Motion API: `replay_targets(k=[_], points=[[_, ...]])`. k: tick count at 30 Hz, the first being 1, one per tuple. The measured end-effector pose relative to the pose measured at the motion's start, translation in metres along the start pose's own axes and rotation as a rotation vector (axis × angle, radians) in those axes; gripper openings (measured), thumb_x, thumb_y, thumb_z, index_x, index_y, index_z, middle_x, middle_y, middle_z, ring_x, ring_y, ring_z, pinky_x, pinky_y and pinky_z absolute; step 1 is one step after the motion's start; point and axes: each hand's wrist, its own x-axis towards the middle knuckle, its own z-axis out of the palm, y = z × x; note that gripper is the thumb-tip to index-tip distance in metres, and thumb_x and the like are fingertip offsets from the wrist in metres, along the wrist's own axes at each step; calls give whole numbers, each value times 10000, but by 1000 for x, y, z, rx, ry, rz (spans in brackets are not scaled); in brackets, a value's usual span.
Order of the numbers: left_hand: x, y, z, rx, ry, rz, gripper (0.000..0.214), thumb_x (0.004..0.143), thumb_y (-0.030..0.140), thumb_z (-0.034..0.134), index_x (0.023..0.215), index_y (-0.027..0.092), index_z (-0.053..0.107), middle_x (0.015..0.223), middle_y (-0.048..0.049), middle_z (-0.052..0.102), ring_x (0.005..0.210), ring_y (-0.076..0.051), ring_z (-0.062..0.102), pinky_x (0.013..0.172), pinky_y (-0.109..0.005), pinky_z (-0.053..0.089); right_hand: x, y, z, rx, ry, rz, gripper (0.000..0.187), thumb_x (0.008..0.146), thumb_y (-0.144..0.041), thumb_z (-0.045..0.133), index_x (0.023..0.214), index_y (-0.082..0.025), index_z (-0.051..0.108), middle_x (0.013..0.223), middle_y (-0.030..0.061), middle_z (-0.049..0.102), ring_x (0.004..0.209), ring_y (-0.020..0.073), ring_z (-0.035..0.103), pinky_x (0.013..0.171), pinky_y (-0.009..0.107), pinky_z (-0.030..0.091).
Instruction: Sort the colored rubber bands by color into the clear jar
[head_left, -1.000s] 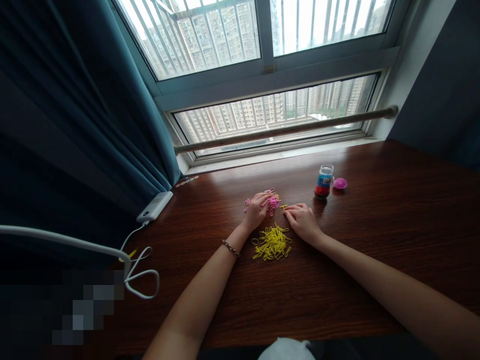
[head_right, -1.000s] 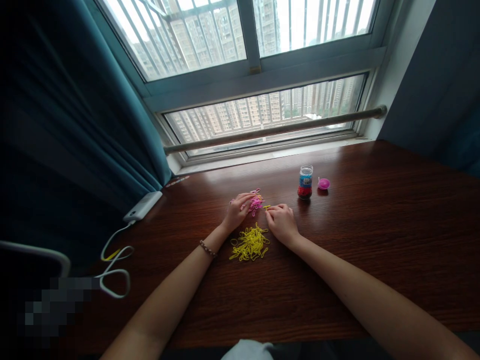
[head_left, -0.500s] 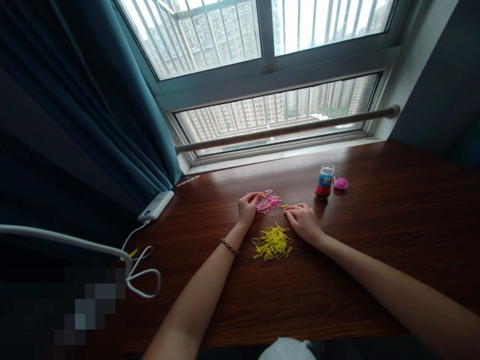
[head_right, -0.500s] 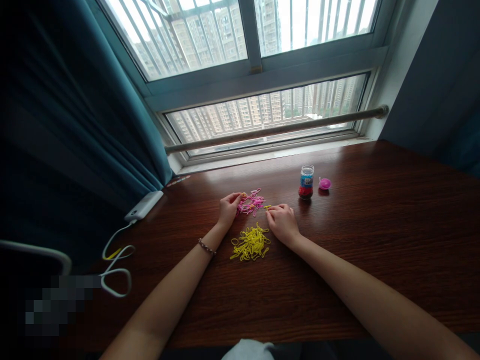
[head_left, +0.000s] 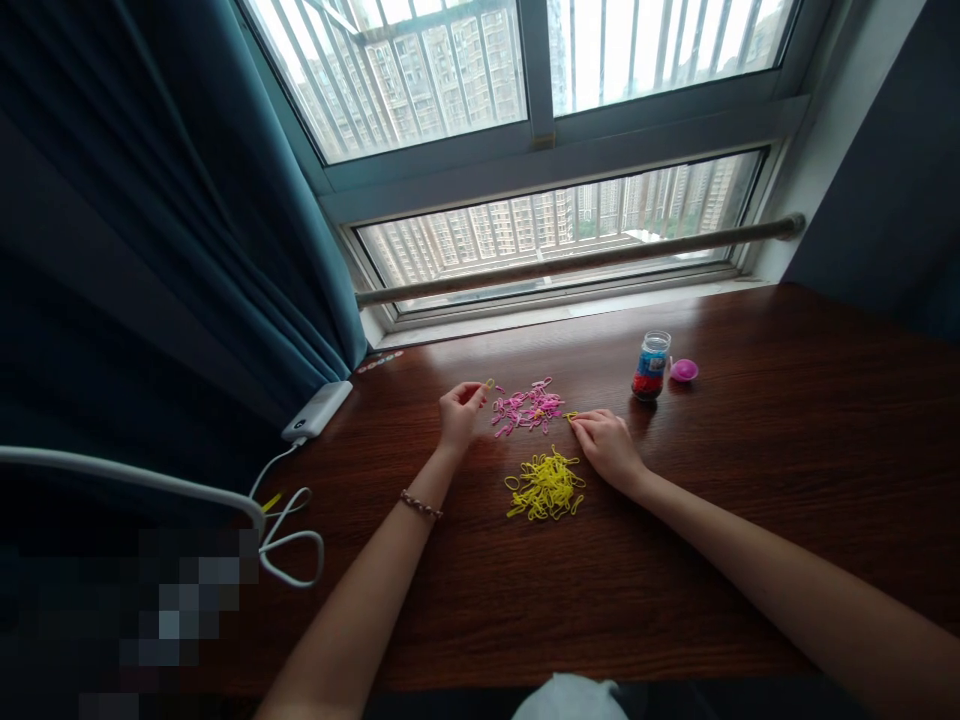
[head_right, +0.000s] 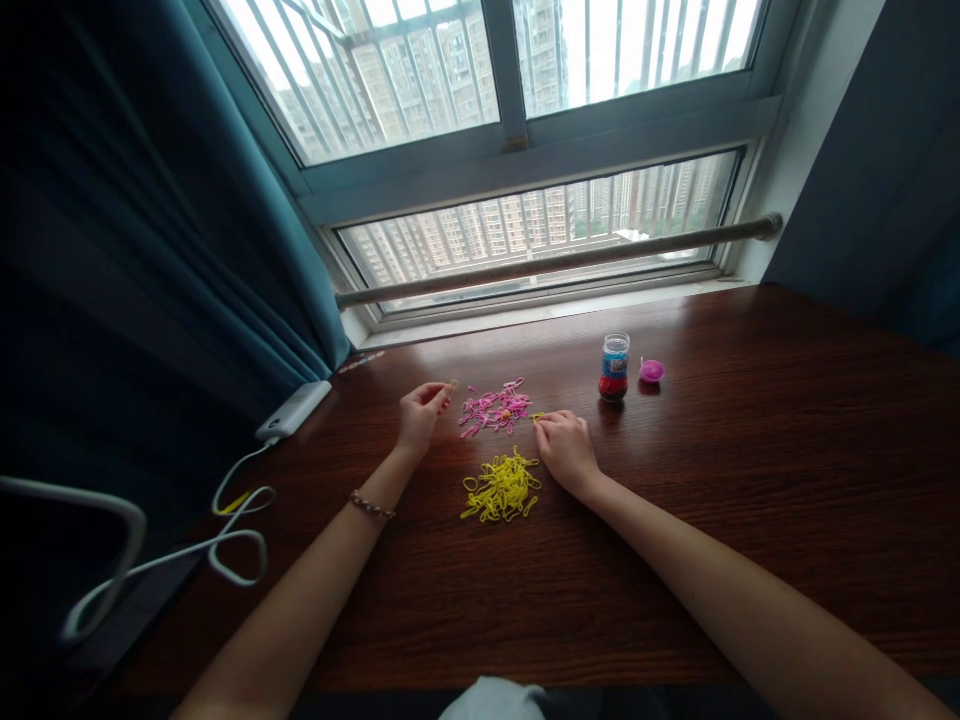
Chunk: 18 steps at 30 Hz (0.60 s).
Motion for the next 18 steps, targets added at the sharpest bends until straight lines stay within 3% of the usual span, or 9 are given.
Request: replay_targets(k=[4,7,12,18], points=[[-30,-8,-13,204,-162,85,170,663,324,590,622,159,593,681,-13,578,626,-116,516,561,-218,392,1,-2,-4,144,70,-35,287,867,-277,393,805,-196,662,883,62,655,871,197,547,789,330,408],[-41,-11,-16,203,-161,40,152,685,274,524,588,157,534,590,20,517,584,-105,477,554,-211,371,0,-11,-11,284,78,-152,278,876,-278,383,834,-195,645,870,59,642,849,184,554,777,313,426],[-38,-14,-16,187,-265,-48,192,683,248,469,517,152,485,487,40,453,484,-90,401,491,-209,310,-8,-25,-20,391,14,-330,272,879,-285,380,820,-196,630,824,58,632,813,172,562,755,302,439],[-36,-15,-17,148,-273,-92,209,687,291,495,532,151,488,496,32,483,472,-88,411,487,-210,315,-11,-21,-21,423,40,-269,269,884,-280,367,887,-177,616,749,41,634,721,154,589,701,278,443]])
